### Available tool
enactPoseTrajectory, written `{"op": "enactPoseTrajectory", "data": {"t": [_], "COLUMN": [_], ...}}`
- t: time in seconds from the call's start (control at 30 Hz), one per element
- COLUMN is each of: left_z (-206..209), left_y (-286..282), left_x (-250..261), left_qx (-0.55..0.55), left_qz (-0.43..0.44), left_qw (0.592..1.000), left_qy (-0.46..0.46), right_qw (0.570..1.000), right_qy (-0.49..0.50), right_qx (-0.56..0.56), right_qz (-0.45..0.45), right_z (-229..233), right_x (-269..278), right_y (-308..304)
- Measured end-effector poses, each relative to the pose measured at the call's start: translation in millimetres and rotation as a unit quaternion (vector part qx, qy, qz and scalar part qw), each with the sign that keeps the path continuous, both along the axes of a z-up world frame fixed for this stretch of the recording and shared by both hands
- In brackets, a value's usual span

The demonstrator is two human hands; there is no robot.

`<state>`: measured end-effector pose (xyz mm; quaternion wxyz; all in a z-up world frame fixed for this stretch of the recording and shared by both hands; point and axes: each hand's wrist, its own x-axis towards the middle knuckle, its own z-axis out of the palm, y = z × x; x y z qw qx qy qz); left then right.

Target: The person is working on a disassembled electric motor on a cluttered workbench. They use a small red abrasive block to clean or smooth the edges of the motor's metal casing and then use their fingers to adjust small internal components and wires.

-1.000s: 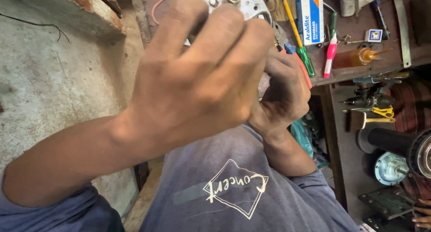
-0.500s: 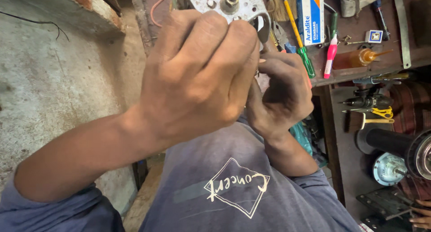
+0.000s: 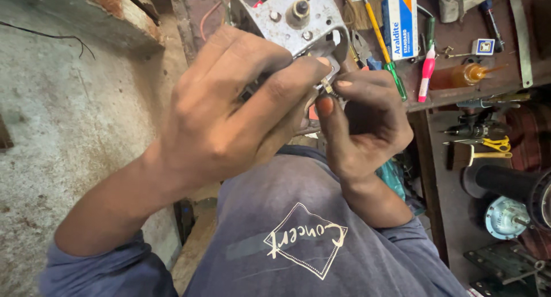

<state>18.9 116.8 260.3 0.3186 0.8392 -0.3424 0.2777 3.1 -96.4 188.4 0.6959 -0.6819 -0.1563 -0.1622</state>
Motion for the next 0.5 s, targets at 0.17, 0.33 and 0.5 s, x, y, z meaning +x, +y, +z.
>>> {"op": "enactPoseTrajectory", "data": {"t": [0.17, 0.33, 0.5], "left_z": [-2.2, -0.5, 1.9], "left_y": [-3.1, -2.3, -2.1], "left_x": [1.3, 6.4, 8.7], "left_qx": [-0.006, 0.038, 0.034], "left_qz": [0.001, 0.043, 0.051], "left_qw": [1.000, 0.994, 0.996], "left_qy": [-0.006, -0.089, -0.063], "right_qw": [0.995, 0.998, 0.998], "right_qy": [-0.064, -0.048, -0.026], "right_qx": [-0.070, -0.037, -0.042], "right_qz": [-0.035, -0.020, -0.030], "right_z": [1.0, 9.8, 9.0], "right_x": [7.4, 9.1, 7.7], "right_y": [6.4, 6.6, 3.7]}}
